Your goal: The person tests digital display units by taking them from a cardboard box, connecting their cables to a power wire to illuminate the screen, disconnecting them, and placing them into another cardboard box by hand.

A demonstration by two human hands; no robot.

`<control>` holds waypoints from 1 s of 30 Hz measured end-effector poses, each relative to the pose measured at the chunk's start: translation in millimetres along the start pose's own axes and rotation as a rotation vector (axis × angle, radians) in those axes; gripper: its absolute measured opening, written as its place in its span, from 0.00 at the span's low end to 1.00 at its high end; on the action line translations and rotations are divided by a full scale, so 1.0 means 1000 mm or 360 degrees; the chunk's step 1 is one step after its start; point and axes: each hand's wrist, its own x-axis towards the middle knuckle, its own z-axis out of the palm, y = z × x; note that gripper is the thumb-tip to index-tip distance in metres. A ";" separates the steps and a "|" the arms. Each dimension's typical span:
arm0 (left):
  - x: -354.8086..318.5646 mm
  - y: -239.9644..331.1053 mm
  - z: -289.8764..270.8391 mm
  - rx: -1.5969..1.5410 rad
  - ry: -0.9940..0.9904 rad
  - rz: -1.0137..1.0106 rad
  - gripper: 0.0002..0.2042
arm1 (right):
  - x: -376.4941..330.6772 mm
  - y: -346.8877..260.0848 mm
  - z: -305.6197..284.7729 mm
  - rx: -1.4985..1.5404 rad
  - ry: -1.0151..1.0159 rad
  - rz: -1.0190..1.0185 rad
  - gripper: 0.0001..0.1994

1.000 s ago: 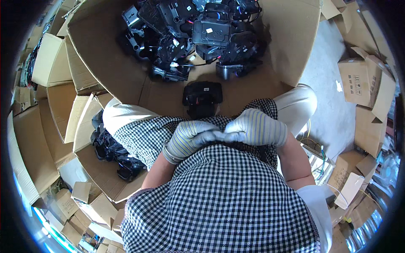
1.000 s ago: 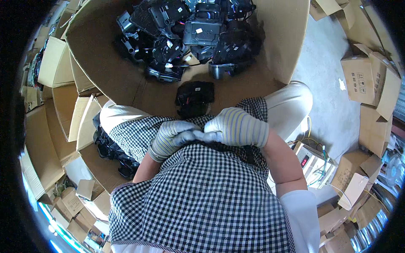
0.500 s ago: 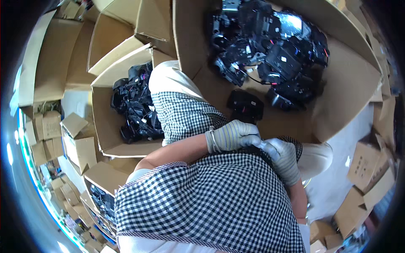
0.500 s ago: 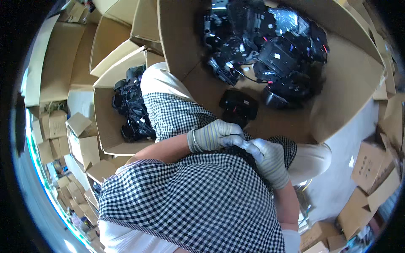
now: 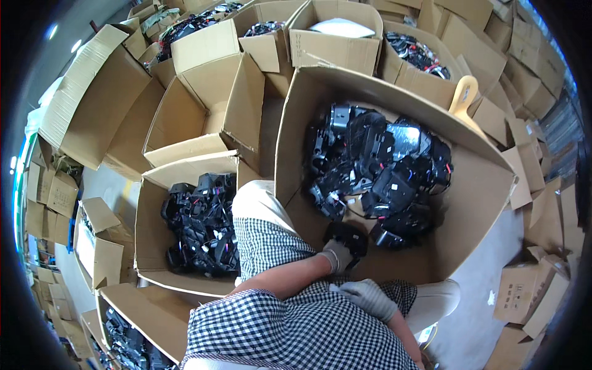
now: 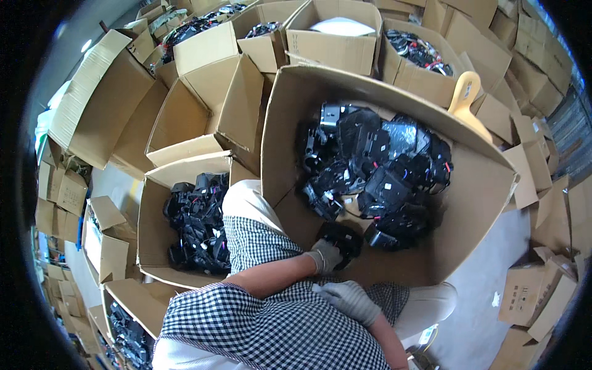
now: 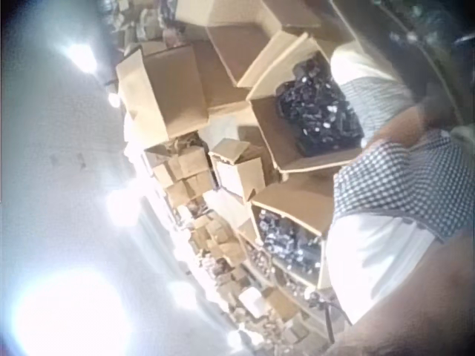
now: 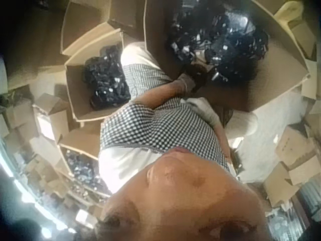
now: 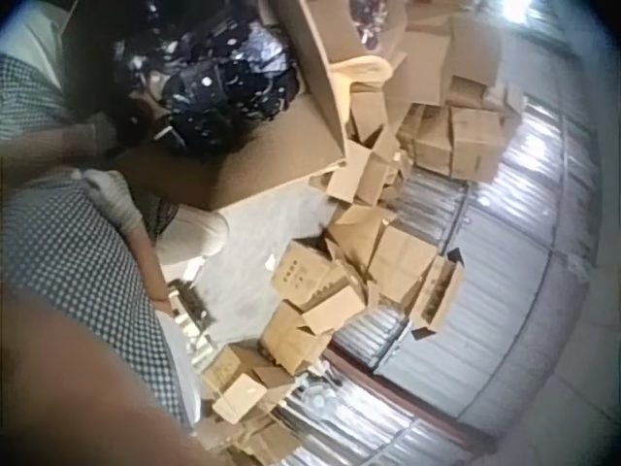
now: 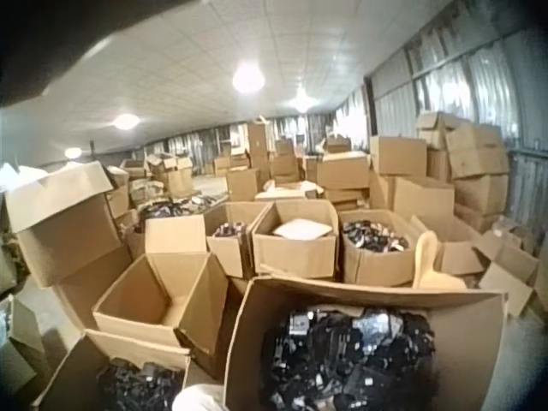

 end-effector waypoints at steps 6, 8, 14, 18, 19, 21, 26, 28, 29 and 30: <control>0.002 -0.009 -0.004 -0.0346 0.0076 0.0021 0.13 | -0.002 0.007 0.006 0.0093 -0.0036 0.0171 0.13; -0.010 -0.021 -0.030 -0.0428 0.0062 0.0058 0.12 | -0.007 0.009 0.006 0.0126 -0.0096 0.0218 0.12; -0.082 -0.056 -0.047 -0.3520 0.1639 0.0021 0.23 | 0.018 -0.038 -0.011 0.0185 -0.0074 -0.0182 0.22; -0.140 -0.072 -0.082 -0.4028 0.2028 0.0390 0.30 | 0.051 -0.066 -0.010 -0.0147 -0.0159 -0.0456 0.11; -0.152 -0.085 -0.080 -0.3935 0.2161 0.0396 0.30 | 0.059 -0.055 0.002 0.0051 -0.0125 -0.0280 0.10; -0.178 -0.092 -0.094 -0.3876 0.2400 0.0419 0.32 | 0.080 -0.084 -0.005 0.0066 -0.0266 -0.0106 0.11; -0.245 -0.099 -0.093 -0.3499 0.2946 -0.0130 0.34 | 0.116 -0.099 0.025 0.0153 -0.0354 -0.0189 0.12; -0.267 -0.101 -0.086 -0.3381 0.3028 -0.0103 0.34 | 0.127 -0.104 0.039 0.0209 -0.0472 -0.0268 0.11; -0.277 -0.103 -0.078 -0.3487 0.3053 -0.0070 0.34 | 0.131 -0.104 0.047 0.0119 -0.0518 -0.0389 0.10; -0.284 -0.106 -0.068 -0.3389 0.3120 -0.0138 0.34 | 0.135 -0.104 0.054 0.0029 -0.0557 -0.0511 0.10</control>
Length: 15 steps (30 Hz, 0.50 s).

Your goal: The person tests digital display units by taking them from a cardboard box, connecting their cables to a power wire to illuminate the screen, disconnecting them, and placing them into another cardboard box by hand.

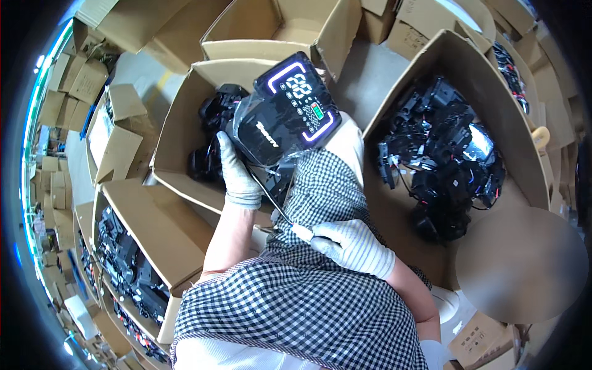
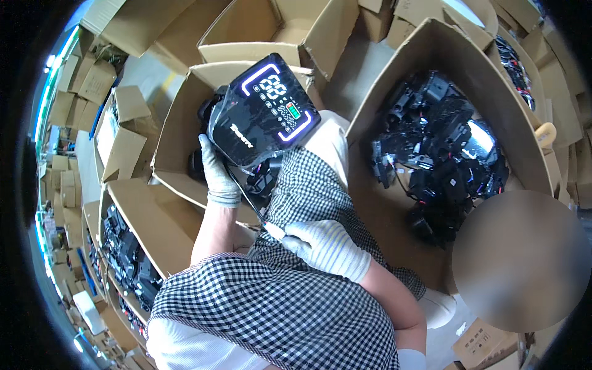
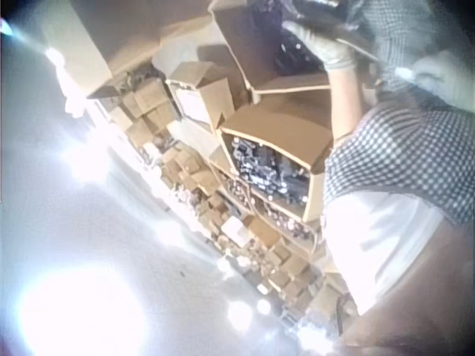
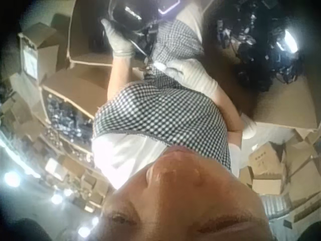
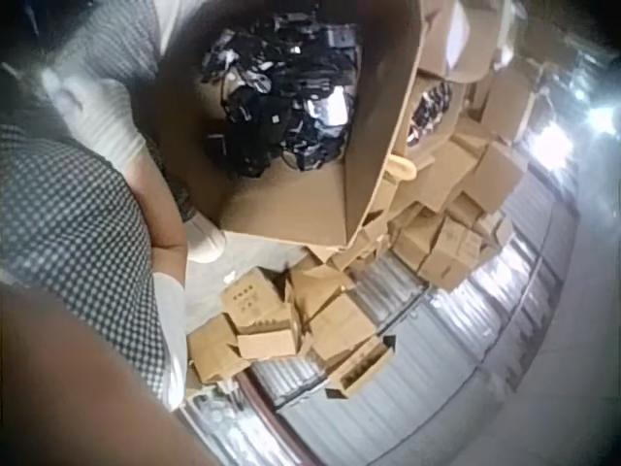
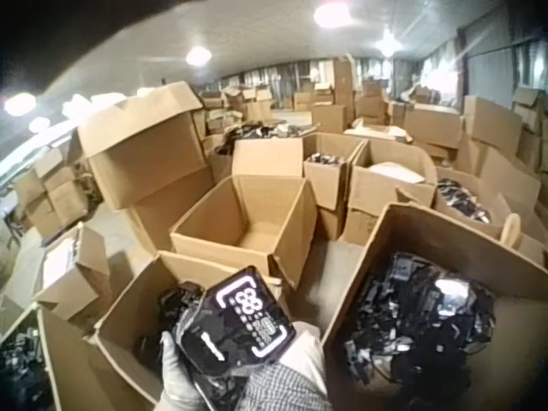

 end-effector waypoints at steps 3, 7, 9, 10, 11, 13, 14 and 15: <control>0.006 0.012 -0.031 -0.0005 0.0081 0.0059 0.30 | 0.019 0.003 0.009 -0.0099 -0.0154 0.0009 0.12; 0.007 0.022 -0.042 0.0169 0.0286 0.0256 0.30 | 0.037 0.007 0.016 -0.0192 -0.0236 0.0060 0.13; 0.013 0.025 -0.056 0.0268 0.0308 0.0240 0.30 | 0.043 0.007 0.017 -0.0224 -0.0224 0.0067 0.13; 0.017 0.027 -0.064 0.0366 0.0317 0.0246 0.31 | 0.046 0.007 0.018 -0.0216 -0.0229 0.0071 0.13; 0.019 0.026 -0.071 0.0350 0.0409 0.0225 0.28 | 0.048 0.008 0.018 -0.0254 -0.0258 0.0100 0.13; 0.020 0.020 -0.080 0.0544 0.0495 0.0254 0.27 | 0.050 0.013 0.020 -0.0303 -0.0304 0.0149 0.15; 0.022 0.016 -0.082 0.0736 0.0573 0.0287 0.25 | 0.050 0.015 0.020 -0.0301 -0.0292 0.0158 0.15; 0.023 0.011 -0.083 0.0842 0.0615 0.0317 0.22 | 0.051 0.017 0.020 -0.0310 -0.0309 0.0193 0.16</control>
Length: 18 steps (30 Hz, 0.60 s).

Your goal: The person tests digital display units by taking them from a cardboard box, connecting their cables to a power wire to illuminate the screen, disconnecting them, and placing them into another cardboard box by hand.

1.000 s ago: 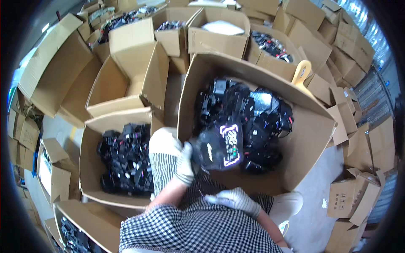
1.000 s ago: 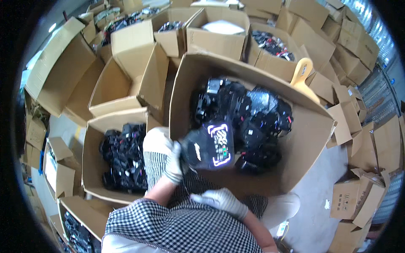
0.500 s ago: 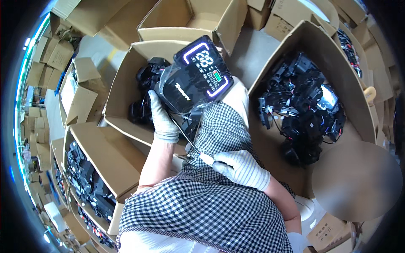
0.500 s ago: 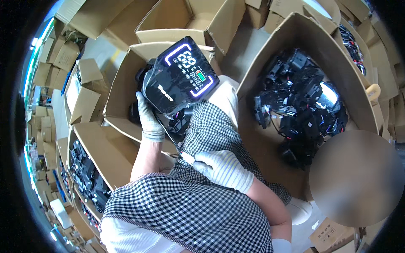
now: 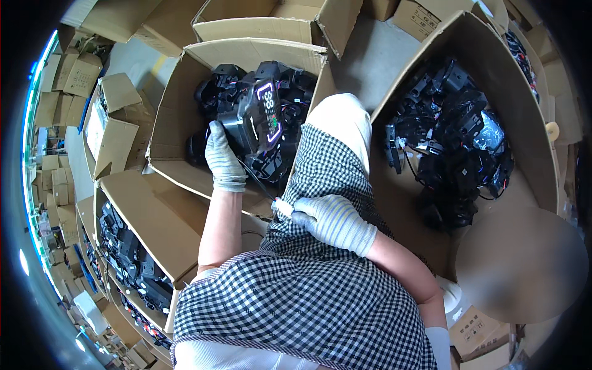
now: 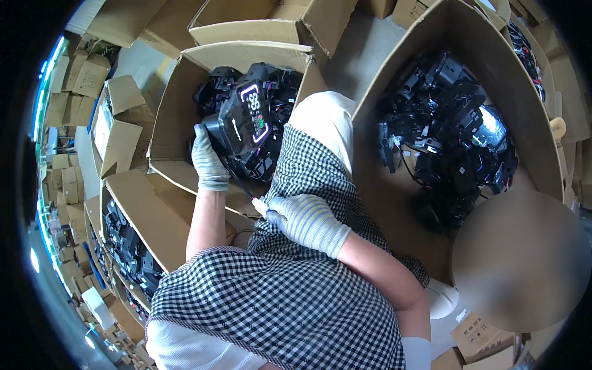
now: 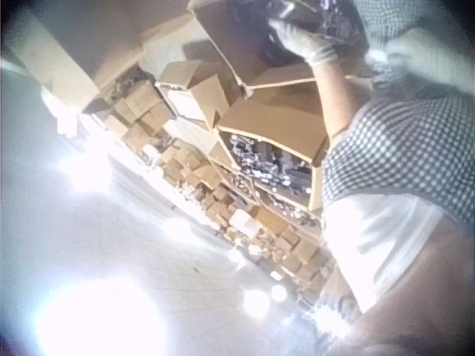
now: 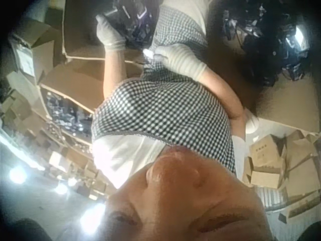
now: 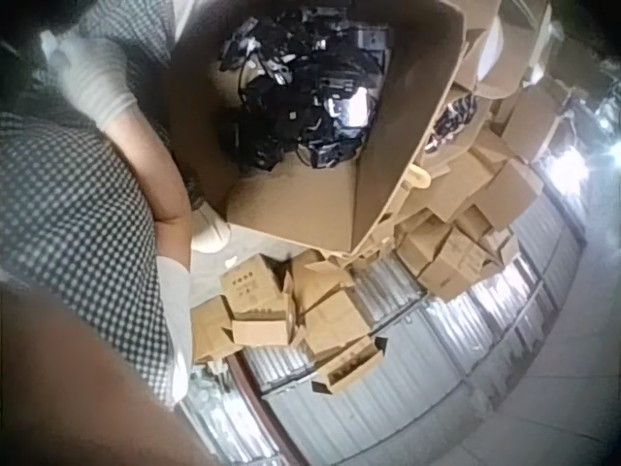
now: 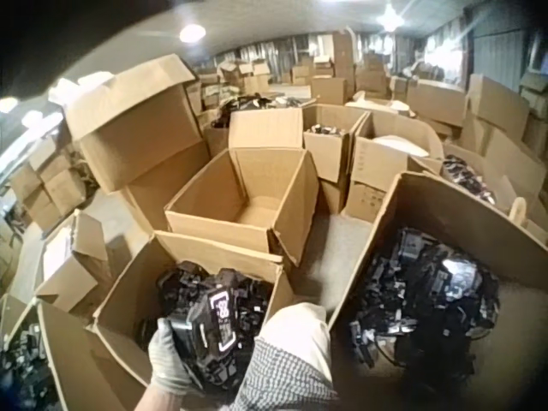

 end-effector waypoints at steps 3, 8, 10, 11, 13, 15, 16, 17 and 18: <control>0.004 -0.024 -0.001 0.0191 -0.0019 0.0007 0.17 | -0.002 0.011 0.006 0.0024 0.0070 0.0012 0.18; 0.023 -0.066 0.031 0.0485 -0.0125 0.0315 0.08 | -0.015 0.018 0.007 -0.0241 0.0313 -0.0048 0.13; 0.019 -0.067 0.055 0.0916 -0.0391 0.0345 0.09 | -0.024 0.009 -0.001 -0.0192 0.0350 0.0117 0.15; 0.013 -0.062 0.068 0.1185 -0.0535 0.0341 0.10 | -0.030 0.009 -0.003 -0.0143 0.0439 0.0073 0.12; 0.021 -0.059 0.075 0.1427 -0.0502 0.0414 0.13 | -0.055 0.012 -0.013 0.0009 0.0490 -0.0211 0.11; 0.082 -0.077 0.038 0.1855 -0.0710 0.0697 0.13 | -0.091 0.007 -0.026 0.0029 0.0430 -0.0196 0.16; 0.092 -0.077 0.040 0.2104 -0.0761 0.0670 0.15 | -0.107 0.015 -0.023 0.0062 0.0396 0.0027 0.18; 0.093 -0.073 0.049 0.2359 -0.0792 0.0651 0.16 | -0.124 0.020 -0.029 0.0216 0.0258 0.0245 0.17; 0.099 -0.065 0.060 0.2702 -0.0956 0.0764 0.13 | -0.142 0.032 -0.016 0.0298 0.0493 0.0292 0.18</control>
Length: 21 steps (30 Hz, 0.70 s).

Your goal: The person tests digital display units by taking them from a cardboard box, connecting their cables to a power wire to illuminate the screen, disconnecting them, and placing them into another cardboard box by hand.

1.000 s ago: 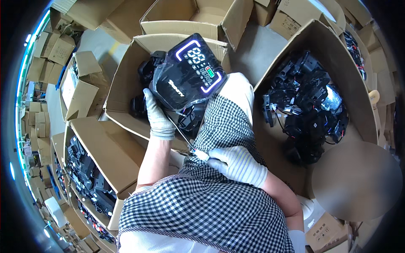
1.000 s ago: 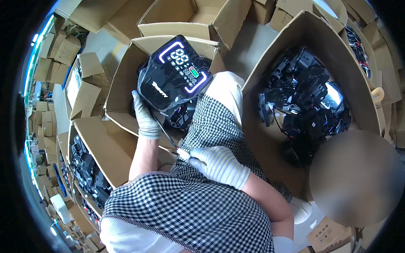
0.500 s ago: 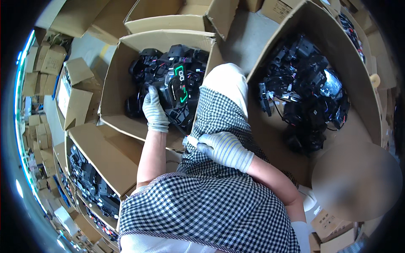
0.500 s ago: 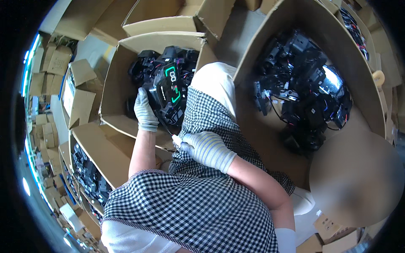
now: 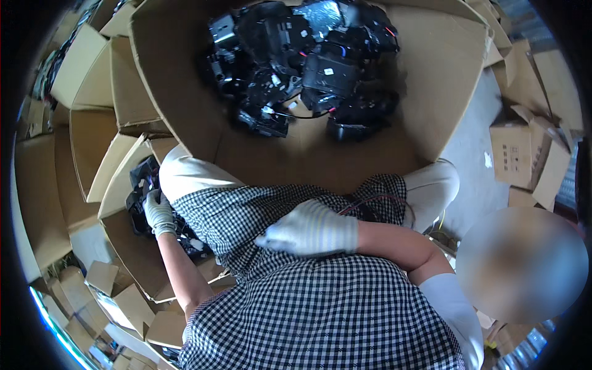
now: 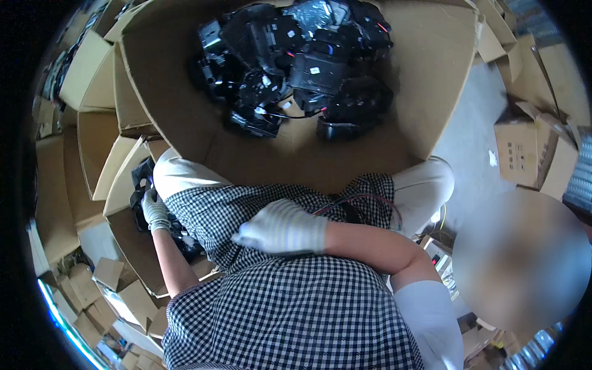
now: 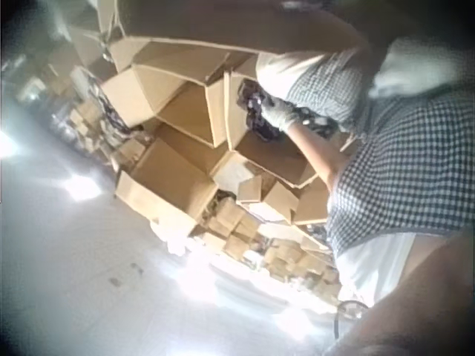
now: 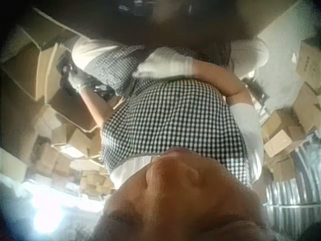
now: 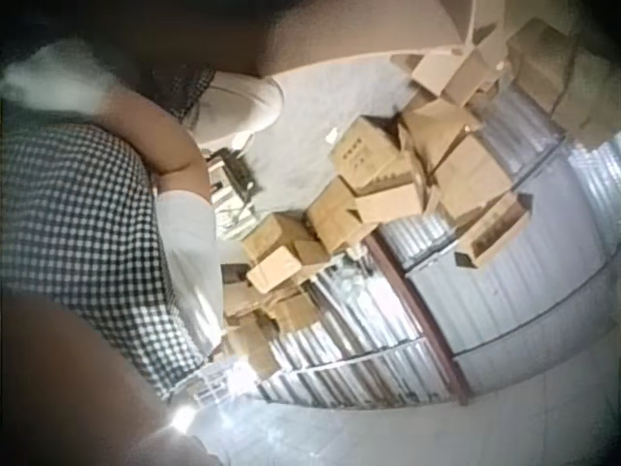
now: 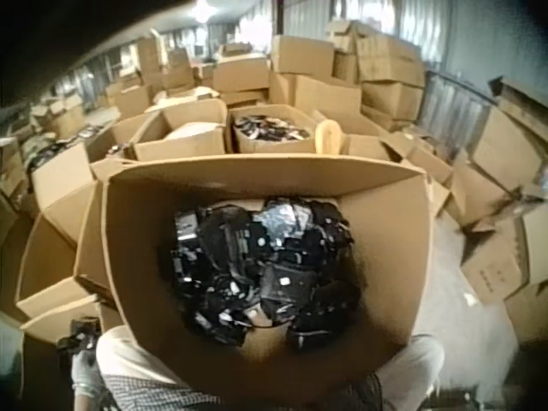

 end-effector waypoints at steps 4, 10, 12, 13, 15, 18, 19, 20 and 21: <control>-0.005 0.097 -0.030 -0.0254 0.0770 0.0433 0.13 | -0.054 0.036 0.000 0.0256 0.0410 0.0276 0.22; -0.046 0.334 -0.012 -0.0154 -0.0003 0.1797 0.10 | -0.071 0.086 0.028 -0.0119 0.0646 0.0077 0.16; -0.032 0.360 0.057 0.0032 -0.0415 0.1710 0.13 | -0.063 0.087 0.021 0.0179 0.0531 0.0282 0.14; -0.024 0.374 0.088 0.0359 -0.0727 0.1535 0.14 | -0.061 0.092 0.022 0.0183 0.0526 0.0277 0.14; -0.010 0.375 0.181 0.0326 -0.0897 0.1278 0.16 | -0.058 0.104 0.027 0.0222 0.0593 0.0389 0.15; -0.019 0.370 0.242 0.1142 -0.0955 0.1699 0.20 | -0.065 0.117 0.023 0.0331 0.0682 0.0628 0.15; -0.023 0.359 0.255 0.1146 -0.0793 0.1732 0.20 | -0.067 0.118 0.022 0.0381 0.0805 0.0662 0.15; -0.026 0.355 0.256 0.1147 -0.0802 0.1737 0.20 | -0.070 0.121 0.020 0.0358 0.0864 0.0690 0.13; -0.028 0.350 0.256 0.1201 -0.0810 0.1825 0.19 | -0.068 0.124 0.019 0.0364 0.0862 0.0694 0.13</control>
